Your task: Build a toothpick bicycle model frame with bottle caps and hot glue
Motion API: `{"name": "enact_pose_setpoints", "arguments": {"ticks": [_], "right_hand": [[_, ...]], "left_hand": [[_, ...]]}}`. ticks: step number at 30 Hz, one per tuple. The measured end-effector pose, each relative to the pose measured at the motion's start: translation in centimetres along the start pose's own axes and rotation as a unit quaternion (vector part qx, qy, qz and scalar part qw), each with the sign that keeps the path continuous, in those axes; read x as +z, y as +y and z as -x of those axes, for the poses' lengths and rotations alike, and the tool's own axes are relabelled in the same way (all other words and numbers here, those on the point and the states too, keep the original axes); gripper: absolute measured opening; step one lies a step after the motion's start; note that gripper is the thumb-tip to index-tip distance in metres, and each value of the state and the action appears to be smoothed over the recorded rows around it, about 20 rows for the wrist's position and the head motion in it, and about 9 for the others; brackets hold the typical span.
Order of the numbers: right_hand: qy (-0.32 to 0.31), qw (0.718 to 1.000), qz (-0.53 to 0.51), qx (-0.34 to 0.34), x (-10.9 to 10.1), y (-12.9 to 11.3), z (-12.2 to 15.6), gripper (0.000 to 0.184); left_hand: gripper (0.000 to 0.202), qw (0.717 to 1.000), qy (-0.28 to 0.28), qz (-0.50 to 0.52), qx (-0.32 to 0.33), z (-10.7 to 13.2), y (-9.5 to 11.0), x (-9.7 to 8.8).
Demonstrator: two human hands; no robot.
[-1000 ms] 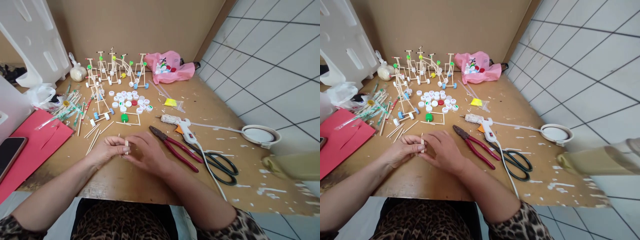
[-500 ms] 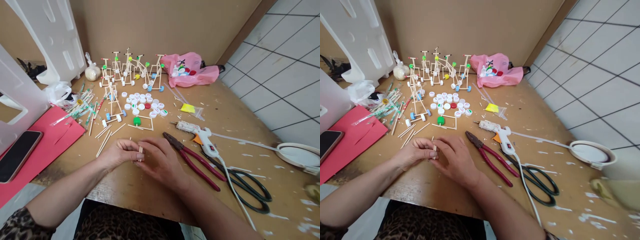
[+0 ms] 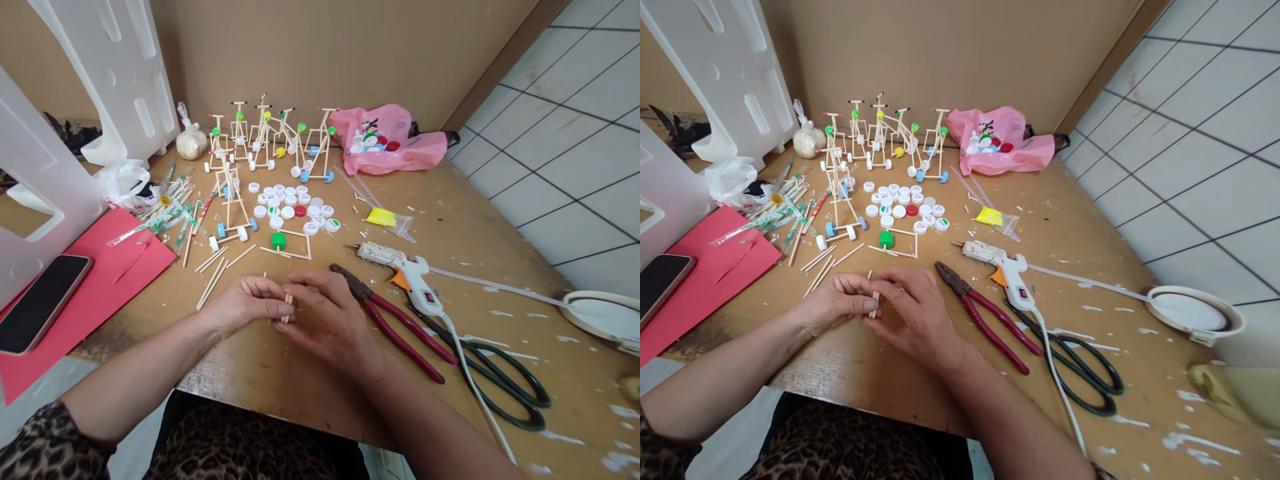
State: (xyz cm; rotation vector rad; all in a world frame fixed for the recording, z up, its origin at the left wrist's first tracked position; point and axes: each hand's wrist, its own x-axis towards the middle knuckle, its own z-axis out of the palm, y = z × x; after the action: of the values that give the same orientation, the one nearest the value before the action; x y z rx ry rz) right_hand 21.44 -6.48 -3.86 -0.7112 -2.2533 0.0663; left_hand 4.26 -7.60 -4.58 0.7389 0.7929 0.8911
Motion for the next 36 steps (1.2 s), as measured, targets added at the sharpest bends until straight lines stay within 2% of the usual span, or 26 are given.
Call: {"name": "enact_pose_setpoints", "arguments": {"ticks": [4, 7, 10, 13, 15, 17, 20, 24, 27, 30, 33, 36], "right_hand": [[0.014, 0.999, 0.018, -0.022, 0.1, 0.1, 0.0, 0.023], [-0.001, 1.000, 0.015, -0.026, 0.1, 0.2, 0.1, 0.029], [-0.020, 1.000, -0.009, -0.015, -0.2, 0.4, 0.3, 0.049], [-0.014, 1.000, -0.018, 0.009, -0.3, 0.5, 0.5, 0.063], [-0.007, 1.000, -0.014, 0.024, -0.1, 0.5, 0.5, 0.058], [-0.008, 0.999, -0.016, 0.027, 0.4, 0.5, 0.6, 0.051], [-0.008, 0.999, -0.027, 0.028, 1.2, 0.5, 0.5, 0.039], [-0.015, 0.999, -0.034, 0.003, 1.7, 0.2, 0.4, 0.020], [-0.046, 0.998, -0.037, -0.021, 2.0, -0.4, 0.3, 0.013], [-0.091, 0.995, -0.023, -0.047, 2.6, -1.4, 0.2, 0.016], [-0.162, 0.985, 0.020, -0.060, 3.3, -2.7, -0.5, 0.018], [-0.257, 0.964, 0.059, -0.045, 4.2, -4.2, -2.0, 0.020]], "left_hand": [[0.034, 1.000, 0.011, -0.011, 0.007, 0.0, 0.1, 0.2], [0.032, 0.998, 0.024, -0.048, 0.024, 0.2, 0.5, 0.3], [0.029, 0.988, 0.068, -0.107, 0.084, 0.6, 1.8, -0.1], [0.026, 0.963, 0.148, -0.128, 0.186, 1.2, 3.6, -1.1], [0.025, 0.948, 0.179, -0.130, 0.228, 1.3, 4.4, -1.7], [0.026, 0.948, 0.190, -0.121, 0.223, 1.1, 4.5, -2.0], [0.025, 0.947, 0.207, -0.134, 0.206, 0.4, 4.1, -2.2], [0.024, 0.916, 0.268, -0.153, 0.256, -0.6, 3.4, -2.6], [0.024, 0.894, 0.300, -0.171, 0.286, -1.1, 3.1, -3.0], [0.022, 0.875, 0.318, -0.175, 0.320, -1.3, 3.2, -3.3], [0.018, 0.861, 0.329, -0.157, 0.355, -1.3, 3.4, -3.6], [0.017, 0.854, 0.335, -0.135, 0.375, -1.3, 3.7, -4.0]]}}
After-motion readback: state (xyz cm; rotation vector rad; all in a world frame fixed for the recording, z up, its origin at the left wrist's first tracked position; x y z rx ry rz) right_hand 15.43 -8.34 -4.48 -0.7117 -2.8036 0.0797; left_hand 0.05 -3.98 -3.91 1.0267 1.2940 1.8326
